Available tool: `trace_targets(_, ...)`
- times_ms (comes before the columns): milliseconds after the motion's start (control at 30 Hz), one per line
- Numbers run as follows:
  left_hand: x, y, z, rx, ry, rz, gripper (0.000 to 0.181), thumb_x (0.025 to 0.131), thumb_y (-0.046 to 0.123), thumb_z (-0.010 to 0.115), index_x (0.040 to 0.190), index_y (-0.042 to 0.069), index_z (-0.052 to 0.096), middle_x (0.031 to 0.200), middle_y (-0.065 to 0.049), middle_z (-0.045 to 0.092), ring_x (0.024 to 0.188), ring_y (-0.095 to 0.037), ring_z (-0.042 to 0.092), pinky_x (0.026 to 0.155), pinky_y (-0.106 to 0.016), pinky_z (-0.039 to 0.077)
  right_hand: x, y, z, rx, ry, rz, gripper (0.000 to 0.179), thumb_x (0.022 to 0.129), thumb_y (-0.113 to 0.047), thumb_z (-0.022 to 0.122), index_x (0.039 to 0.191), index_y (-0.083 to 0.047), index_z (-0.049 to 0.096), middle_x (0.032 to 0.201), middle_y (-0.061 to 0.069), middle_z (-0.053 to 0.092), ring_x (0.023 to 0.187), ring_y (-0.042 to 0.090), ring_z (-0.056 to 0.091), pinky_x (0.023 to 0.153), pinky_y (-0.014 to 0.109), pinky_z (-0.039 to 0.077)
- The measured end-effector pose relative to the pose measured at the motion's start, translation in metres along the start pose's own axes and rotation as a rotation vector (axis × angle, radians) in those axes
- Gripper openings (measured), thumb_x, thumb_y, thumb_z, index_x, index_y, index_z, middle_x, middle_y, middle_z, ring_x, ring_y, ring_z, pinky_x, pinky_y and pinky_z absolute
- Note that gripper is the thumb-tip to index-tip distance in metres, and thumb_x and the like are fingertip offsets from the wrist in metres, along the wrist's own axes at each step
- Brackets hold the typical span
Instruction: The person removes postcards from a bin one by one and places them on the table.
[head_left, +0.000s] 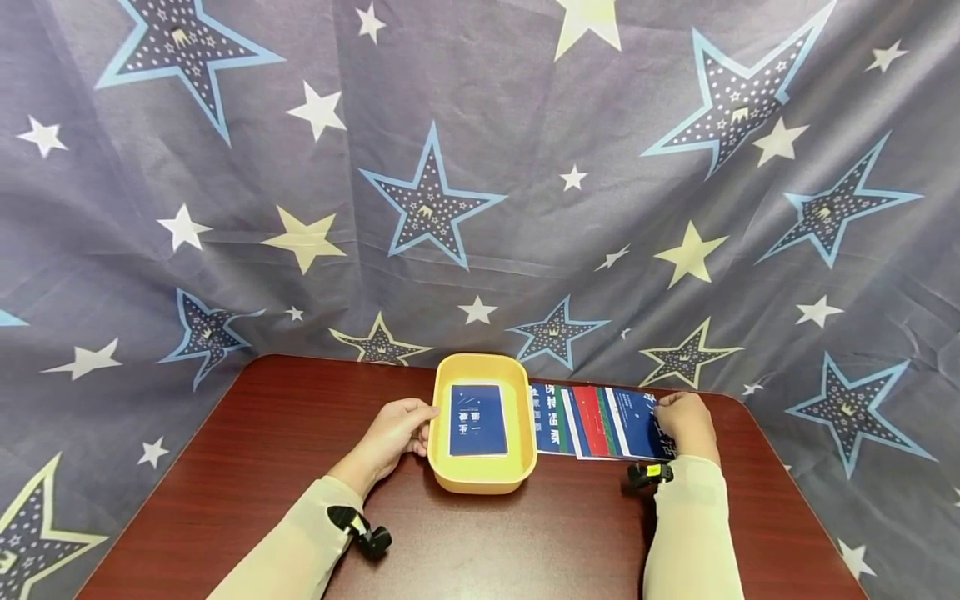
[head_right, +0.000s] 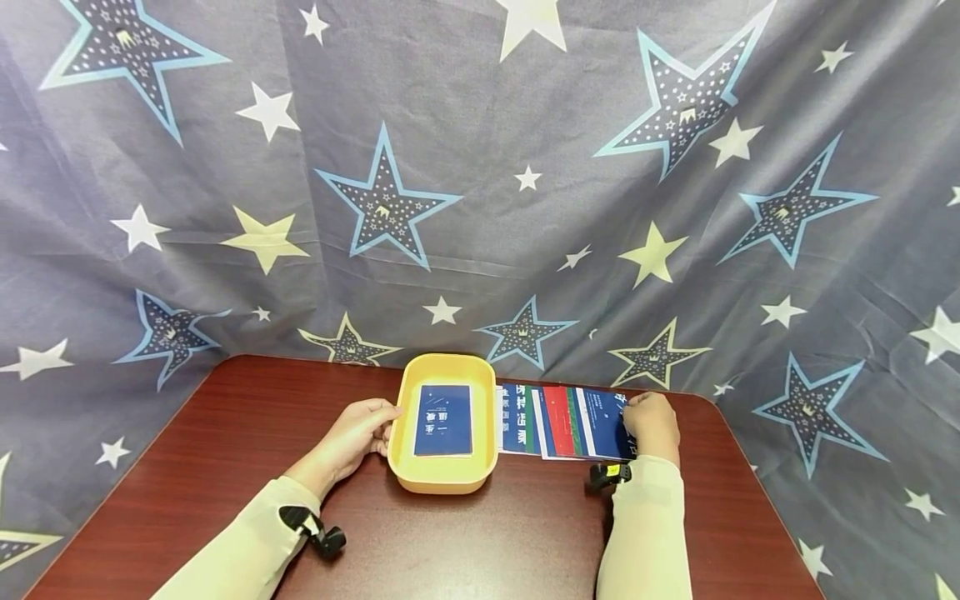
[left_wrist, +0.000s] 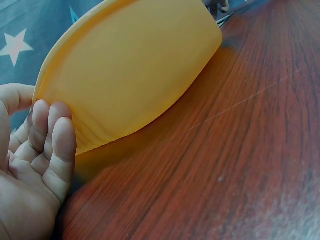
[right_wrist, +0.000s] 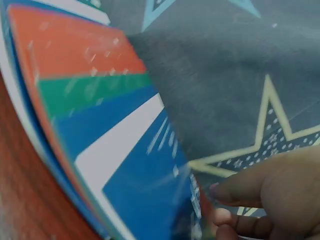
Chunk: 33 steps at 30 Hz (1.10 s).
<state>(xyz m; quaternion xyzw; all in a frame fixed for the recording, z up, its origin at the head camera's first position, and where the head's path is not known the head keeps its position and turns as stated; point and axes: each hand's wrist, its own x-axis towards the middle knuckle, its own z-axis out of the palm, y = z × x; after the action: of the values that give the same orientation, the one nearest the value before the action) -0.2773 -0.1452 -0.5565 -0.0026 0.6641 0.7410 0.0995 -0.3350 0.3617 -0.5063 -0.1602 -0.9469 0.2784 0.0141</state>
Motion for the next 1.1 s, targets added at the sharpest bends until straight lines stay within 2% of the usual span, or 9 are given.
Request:
trace_targets(133, -0.001, 0.001, 0.001, -0.001, 0.004, 0.001, 0.016, 0.107, 0.014, 0.070, 0.097, 0.002, 0.070, 0.068, -0.001, 0.060, 0.058, -0.011, 0.058, 0.052, -0.021, 0.056, -0.004, -0.016, -0.003, 0.074, 0.009, -0.088, 0.029, 0.102, -0.021, 0.069, 0.115, 0.003, 0.077, 0.124, 0.031, 0.077, 0.111, 0.045, 0.070, 0.106, 0.062, 0.057)
trace_targets(233, -0.001, 0.002, 0.001, -0.003, 0.006, 0.002, 0.016, 0.107, 0.014, 0.070, 0.097, 0.002, 0.070, 0.068, -0.001, 0.061, 0.058, -0.012, 0.058, 0.052, -0.021, 0.056, -0.009, -0.035, -0.004, 0.083, 0.004, -0.169, 0.029, 0.105, -0.021, 0.069, 0.118, 0.005, 0.076, 0.121, 0.031, 0.077, 0.107, 0.045, 0.072, 0.101, 0.061, 0.059)
trace_targets(467, -0.001, 0.002, 0.001, 0.003, 0.007, 0.001, 0.016, 0.107, 0.015, 0.071, 0.098, 0.002, 0.071, 0.067, 0.000, 0.061, 0.059, -0.011, 0.059, 0.053, -0.022, 0.056, -0.027, -0.079, -0.002, 0.087, -0.043, -0.298, 0.031, 0.110, -0.021, 0.069, 0.128, 0.005, 0.074, 0.129, 0.033, 0.075, 0.117, 0.048, 0.072, 0.105, 0.064, 0.059)
trace_targets(733, -0.002, 0.002, 0.001, 0.004, -0.001, -0.004, 0.017, 0.107, 0.015, 0.070, 0.099, 0.001, 0.070, 0.068, 0.000, 0.061, 0.058, -0.011, 0.059, 0.053, -0.021, 0.057, -0.051, -0.119, 0.003, 0.116, -0.074, -0.369, 0.030, 0.111, -0.027, 0.072, 0.130, -0.004, 0.075, 0.117, 0.021, 0.078, 0.093, 0.030, 0.073, 0.083, 0.047, 0.063)
trace_targets(900, -0.001, 0.003, 0.001, 0.002, 0.000, 0.004, 0.018, 0.107, 0.015, 0.070, 0.100, -0.001, 0.070, 0.069, 0.000, 0.060, 0.058, -0.010, 0.058, 0.052, -0.021, 0.056, -0.066, -0.146, 0.012, 0.196, -0.151, -0.418, 0.033, 0.112, -0.028, 0.072, 0.135, -0.005, 0.073, 0.108, 0.018, 0.078, 0.081, 0.024, 0.074, 0.075, 0.039, 0.065)
trace_targets(1100, -0.001, 0.002, -0.001, 0.002, -0.002, -0.003, 0.018, 0.108, 0.015, 0.070, 0.100, -0.001, 0.069, 0.069, 0.000, 0.061, 0.058, -0.011, 0.058, 0.053, -0.021, 0.056, -0.085, -0.179, 0.029, 0.291, -0.313, -0.460, 0.036, 0.113, -0.026, 0.073, 0.140, -0.002, 0.070, 0.110, 0.019, 0.080, 0.082, 0.026, 0.077, 0.078, 0.046, 0.071)
